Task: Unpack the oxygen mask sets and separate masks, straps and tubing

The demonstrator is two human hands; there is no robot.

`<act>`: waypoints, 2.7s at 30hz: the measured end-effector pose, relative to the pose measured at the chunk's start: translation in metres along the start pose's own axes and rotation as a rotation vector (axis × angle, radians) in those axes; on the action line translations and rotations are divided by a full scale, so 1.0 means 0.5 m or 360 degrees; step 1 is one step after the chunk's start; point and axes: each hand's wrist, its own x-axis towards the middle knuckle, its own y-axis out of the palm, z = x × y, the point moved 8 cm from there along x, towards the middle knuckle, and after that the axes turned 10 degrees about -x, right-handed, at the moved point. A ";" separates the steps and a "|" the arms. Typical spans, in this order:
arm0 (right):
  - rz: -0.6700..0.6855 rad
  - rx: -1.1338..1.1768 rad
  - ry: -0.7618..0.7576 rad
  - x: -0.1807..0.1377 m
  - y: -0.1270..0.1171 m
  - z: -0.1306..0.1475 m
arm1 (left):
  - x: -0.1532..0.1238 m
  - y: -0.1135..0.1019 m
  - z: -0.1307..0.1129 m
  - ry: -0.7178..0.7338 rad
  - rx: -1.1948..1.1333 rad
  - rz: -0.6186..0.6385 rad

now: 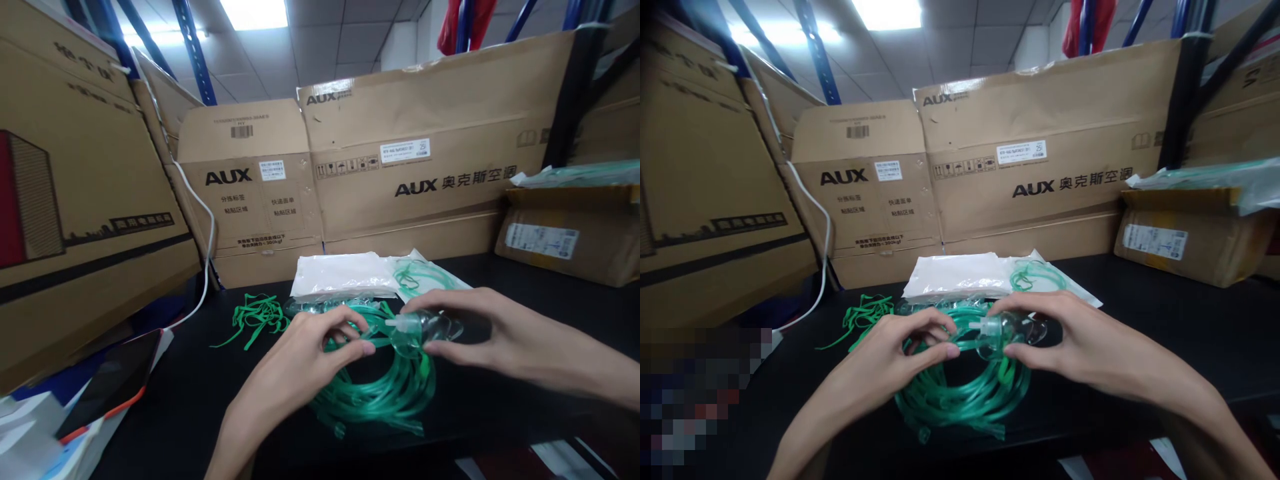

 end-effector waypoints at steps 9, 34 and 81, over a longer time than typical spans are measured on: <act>0.0083 -0.0023 0.0069 0.004 0.024 -0.019 | 0.000 -0.003 -0.002 0.0106 0.0054 -0.0085; 0.0041 0.0205 0.0328 0.026 0.027 -0.004 | -0.001 0.010 -0.066 0.0844 0.0368 -0.0451; 0.0009 0.0181 0.0201 0.034 0.028 -0.004 | 0.016 0.006 -0.016 0.0170 -0.0044 -0.0143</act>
